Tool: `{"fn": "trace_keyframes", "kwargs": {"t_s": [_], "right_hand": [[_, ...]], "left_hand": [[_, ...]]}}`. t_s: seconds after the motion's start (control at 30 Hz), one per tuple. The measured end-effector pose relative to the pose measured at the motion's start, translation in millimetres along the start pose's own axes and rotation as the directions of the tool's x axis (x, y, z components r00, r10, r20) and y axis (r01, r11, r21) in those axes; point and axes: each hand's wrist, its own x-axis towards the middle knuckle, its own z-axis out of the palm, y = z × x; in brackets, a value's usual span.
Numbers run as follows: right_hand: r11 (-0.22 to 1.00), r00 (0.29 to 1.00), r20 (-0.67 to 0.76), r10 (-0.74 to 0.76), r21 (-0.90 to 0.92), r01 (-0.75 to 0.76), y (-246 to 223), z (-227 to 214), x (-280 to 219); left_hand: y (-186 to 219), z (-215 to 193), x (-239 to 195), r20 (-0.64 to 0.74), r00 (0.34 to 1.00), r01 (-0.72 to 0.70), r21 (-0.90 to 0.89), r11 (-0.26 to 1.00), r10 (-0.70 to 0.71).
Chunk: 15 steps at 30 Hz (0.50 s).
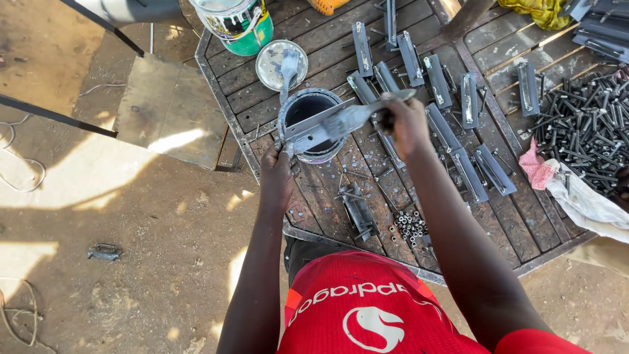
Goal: Painting small metal fabrication parts with black paint using a brush
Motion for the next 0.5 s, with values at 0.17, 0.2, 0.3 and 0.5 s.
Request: {"fn": "trace_keyframes", "kwargs": {"t_s": [0.17,0.2,0.3,0.5], "right_hand": [[0.998,0.990,-0.137,-0.035,-0.062,0.027,-13.6,-43.2,5.3],[0.997,0.986,-0.157,-0.061,-0.046,0.054,-11.4,-51.5,11.0],[0.990,0.989,-0.112,-0.094,0.096,0.105,-27.4,-38.2,-8.7],[0.956,0.933,0.228,-0.278,0.159,0.246,-23.6,4.4,-41.2]], "left_hand": [[23.9,-2.5,-13.7,-0.031,0.999,0.032,-0.025,0.999,-0.033],[24.0,-4.3,-11.8,-0.050,0.998,0.041,-0.036,0.999,-0.043],[-9.3,-12.9,5.3,-0.030,0.997,0.068,-0.055,0.996,-0.070],[-17.4,-0.3,10.0,0.049,0.996,0.077,-0.081,0.994,-0.073]]}}
